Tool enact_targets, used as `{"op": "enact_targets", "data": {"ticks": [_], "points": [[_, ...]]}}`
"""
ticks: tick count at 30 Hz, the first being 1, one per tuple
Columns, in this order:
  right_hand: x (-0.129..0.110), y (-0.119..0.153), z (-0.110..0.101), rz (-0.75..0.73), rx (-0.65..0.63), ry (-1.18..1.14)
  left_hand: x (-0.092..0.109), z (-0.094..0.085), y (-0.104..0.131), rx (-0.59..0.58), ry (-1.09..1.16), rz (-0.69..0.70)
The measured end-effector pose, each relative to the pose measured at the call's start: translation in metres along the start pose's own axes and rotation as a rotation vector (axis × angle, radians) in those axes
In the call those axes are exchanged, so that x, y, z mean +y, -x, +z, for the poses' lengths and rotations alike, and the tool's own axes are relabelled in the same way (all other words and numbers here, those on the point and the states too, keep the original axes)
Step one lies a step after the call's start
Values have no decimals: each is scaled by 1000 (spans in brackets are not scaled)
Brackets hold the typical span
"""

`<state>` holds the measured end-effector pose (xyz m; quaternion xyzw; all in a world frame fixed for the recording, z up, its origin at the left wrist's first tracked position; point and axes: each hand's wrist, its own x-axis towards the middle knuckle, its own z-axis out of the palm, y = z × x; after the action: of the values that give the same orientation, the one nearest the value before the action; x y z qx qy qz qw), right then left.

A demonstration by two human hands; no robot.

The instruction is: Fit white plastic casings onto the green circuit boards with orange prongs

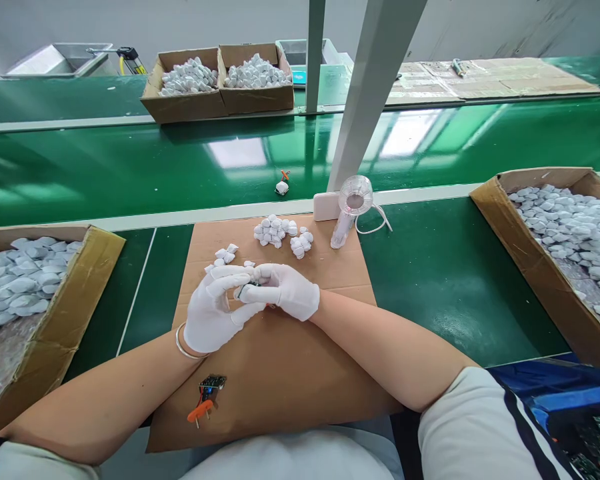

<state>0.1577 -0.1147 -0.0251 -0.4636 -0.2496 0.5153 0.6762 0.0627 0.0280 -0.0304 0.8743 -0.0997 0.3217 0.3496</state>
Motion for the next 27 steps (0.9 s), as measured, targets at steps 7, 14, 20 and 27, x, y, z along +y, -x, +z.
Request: {"op": "enact_targets", "data": {"ticks": [7, 14, 20, 27], "points": [[4, -3, -6, 46, -116, -225, 0, -3, -2, -29, -70, 49], [9, -1, -8, 52, -188, -316, 1, -6, -9, 3, -33, 207], [9, 0, -10, 115, -193, -365, 5, -6, -5, 12, 37, 191], [12, -2, -9, 77, -117, -378, 5, -7, -2, 32, -22, 126]]}}
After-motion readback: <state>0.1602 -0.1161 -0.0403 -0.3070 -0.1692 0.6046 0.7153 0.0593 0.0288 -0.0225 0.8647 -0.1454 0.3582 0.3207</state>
